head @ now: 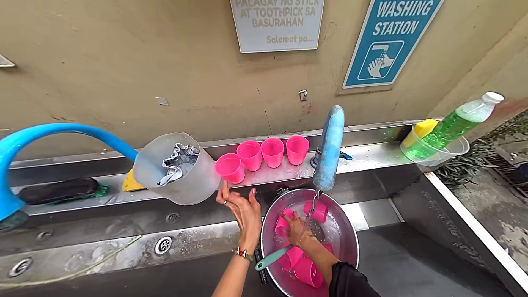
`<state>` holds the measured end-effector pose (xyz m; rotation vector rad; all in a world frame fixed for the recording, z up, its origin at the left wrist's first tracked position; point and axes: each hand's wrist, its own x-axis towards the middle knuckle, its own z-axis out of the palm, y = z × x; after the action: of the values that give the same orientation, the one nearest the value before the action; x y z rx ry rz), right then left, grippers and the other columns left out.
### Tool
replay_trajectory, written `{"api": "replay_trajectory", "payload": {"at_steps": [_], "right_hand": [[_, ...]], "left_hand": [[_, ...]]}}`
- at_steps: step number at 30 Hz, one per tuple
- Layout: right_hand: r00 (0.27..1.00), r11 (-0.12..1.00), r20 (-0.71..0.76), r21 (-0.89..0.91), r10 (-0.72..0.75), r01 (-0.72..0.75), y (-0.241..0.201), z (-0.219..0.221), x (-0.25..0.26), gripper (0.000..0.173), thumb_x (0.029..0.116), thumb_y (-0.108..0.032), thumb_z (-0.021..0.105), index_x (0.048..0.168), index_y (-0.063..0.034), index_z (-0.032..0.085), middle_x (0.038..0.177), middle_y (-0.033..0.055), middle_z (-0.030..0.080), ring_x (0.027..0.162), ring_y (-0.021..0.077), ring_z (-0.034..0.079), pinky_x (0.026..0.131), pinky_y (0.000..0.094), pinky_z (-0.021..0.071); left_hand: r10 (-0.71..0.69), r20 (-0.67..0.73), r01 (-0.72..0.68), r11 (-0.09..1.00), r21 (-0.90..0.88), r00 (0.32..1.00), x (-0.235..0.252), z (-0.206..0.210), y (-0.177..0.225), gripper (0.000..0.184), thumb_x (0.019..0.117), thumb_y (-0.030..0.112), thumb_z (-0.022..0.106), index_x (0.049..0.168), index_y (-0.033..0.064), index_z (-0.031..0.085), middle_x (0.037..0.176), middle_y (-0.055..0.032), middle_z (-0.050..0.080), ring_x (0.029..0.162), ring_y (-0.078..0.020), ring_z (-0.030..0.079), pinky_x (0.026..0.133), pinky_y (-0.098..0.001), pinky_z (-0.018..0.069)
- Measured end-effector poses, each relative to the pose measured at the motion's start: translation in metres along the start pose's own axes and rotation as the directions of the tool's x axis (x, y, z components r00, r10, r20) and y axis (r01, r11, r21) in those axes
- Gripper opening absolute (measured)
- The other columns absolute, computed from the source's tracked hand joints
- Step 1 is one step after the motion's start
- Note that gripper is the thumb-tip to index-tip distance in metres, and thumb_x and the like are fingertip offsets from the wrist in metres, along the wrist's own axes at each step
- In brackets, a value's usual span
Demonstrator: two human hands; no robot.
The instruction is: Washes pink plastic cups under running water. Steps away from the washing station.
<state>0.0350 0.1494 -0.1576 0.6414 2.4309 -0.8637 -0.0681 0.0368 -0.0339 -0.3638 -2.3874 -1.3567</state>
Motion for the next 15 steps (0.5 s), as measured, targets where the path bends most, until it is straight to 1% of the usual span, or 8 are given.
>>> {"api": "replay_trajectory", "payload": {"at_steps": [3,4,7,9,11,12,14,15], "right_hand": [[0.996,0.996,0.029,0.015,0.083,-0.083,0.001,0.001,0.007,0.072,0.0973,0.001,0.055,0.162,-0.0159,0.031,0.154,0.0327,0.040,0.131,0.0509,0.052,0.105,0.0623,0.0468],[0.994,0.991,-0.001,0.081,0.107,-0.106,0.004,-0.001,0.000,0.066,0.0983,0.001,0.052,0.160,-0.0101,0.034,0.149,0.0322,0.047,0.132,0.0486,0.053,0.108,0.0601,0.0451],[0.985,0.926,-0.058,0.354,0.164,-0.133,0.005,-0.025,-0.042,0.051,0.1017,-0.006,0.051,0.152,0.0030,0.044,0.140,0.0316,0.055,0.131,0.0418,0.055,0.113,0.0511,0.0409],[0.977,0.861,0.009,0.472,0.213,-0.192,0.000,-0.042,-0.076,0.040,0.1023,-0.008,0.052,0.140,0.0060,0.052,0.129,0.0282,0.061,0.113,0.0345,0.066,0.101,0.0462,0.0509],[0.970,0.724,0.080,0.653,0.229,-0.224,-0.003,-0.046,-0.104,0.033,0.1032,-0.008,0.051,0.133,0.0064,0.056,0.115,0.0238,0.068,0.091,0.0276,0.074,0.086,0.0424,0.0603],[0.967,0.601,0.104,0.766,0.232,-0.226,-0.007,-0.045,-0.117,0.031,0.1033,-0.007,0.050,0.130,0.0065,0.056,0.108,0.0213,0.069,0.084,0.0246,0.074,0.080,0.0403,0.0619],[0.966,0.343,0.121,0.919,0.228,-0.196,-0.012,-0.042,-0.137,0.025,0.1041,-0.008,0.049,0.123,0.0067,0.056,0.096,0.0168,0.069,0.076,0.0213,0.071,0.073,0.0380,0.0614],[0.968,0.315,0.094,0.934,0.232,-0.166,-0.014,-0.041,-0.144,0.026,0.1058,-0.012,0.049,0.124,0.0062,0.054,0.096,0.0157,0.067,0.078,0.0204,0.070,0.075,0.0371,0.0602]], "left_hand": [[-0.085,0.276,0.094,0.995,-0.021,0.957,-0.047,-0.011,-0.001,0.067,0.0896,0.005,0.071,0.142,-0.0172,0.036,0.136,-0.0387,0.042,0.093,-0.0318,0.061,0.080,-0.0405,0.0533],[-0.140,0.414,0.159,0.987,-0.010,0.899,-0.061,-0.013,-0.006,0.057,0.0930,0.006,0.067,0.139,-0.0149,0.042,0.132,-0.0355,0.049,0.094,-0.0325,0.063,0.082,-0.0418,0.0545],[-0.301,0.725,0.354,0.932,0.084,0.619,-0.086,-0.010,-0.024,0.041,0.1052,0.014,0.050,0.139,-0.0099,0.050,0.132,-0.0297,0.057,0.115,-0.0360,0.062,0.100,-0.0452,0.0509],[-0.371,0.771,0.495,0.865,0.084,0.518,-0.099,-0.002,-0.031,0.044,0.1093,0.019,0.041,0.142,-0.0099,0.047,0.138,-0.0309,0.054,0.126,-0.0381,0.056,0.108,-0.0475,0.0443],[-0.445,0.789,0.706,0.708,0.019,0.424,-0.109,0.000,-0.028,0.050,0.1127,0.028,0.033,0.145,-0.0078,0.046,0.143,-0.0293,0.052,0.131,-0.0365,0.054,0.109,-0.0500,0.0445],[-0.480,0.802,0.811,0.585,-0.010,0.357,-0.112,-0.003,-0.021,0.052,0.1136,0.033,0.029,0.145,-0.0050,0.047,0.140,-0.0252,0.056,0.127,-0.0326,0.056,0.105,-0.0494,0.0469],[-0.506,0.818,0.926,0.369,-0.082,0.274,-0.119,-0.005,-0.008,0.053,0.1131,0.040,0.023,0.129,0.0019,0.056,0.104,-0.0128,0.069,0.090,-0.0203,0.068,0.077,-0.0414,0.0579],[-0.463,0.849,0.946,0.303,-0.120,0.256,-0.122,-0.005,-0.010,0.049,0.1125,0.039,0.021,0.126,0.0046,0.052,0.096,-0.0079,0.066,0.081,-0.0161,0.066,0.070,-0.0385,0.0576]]}}
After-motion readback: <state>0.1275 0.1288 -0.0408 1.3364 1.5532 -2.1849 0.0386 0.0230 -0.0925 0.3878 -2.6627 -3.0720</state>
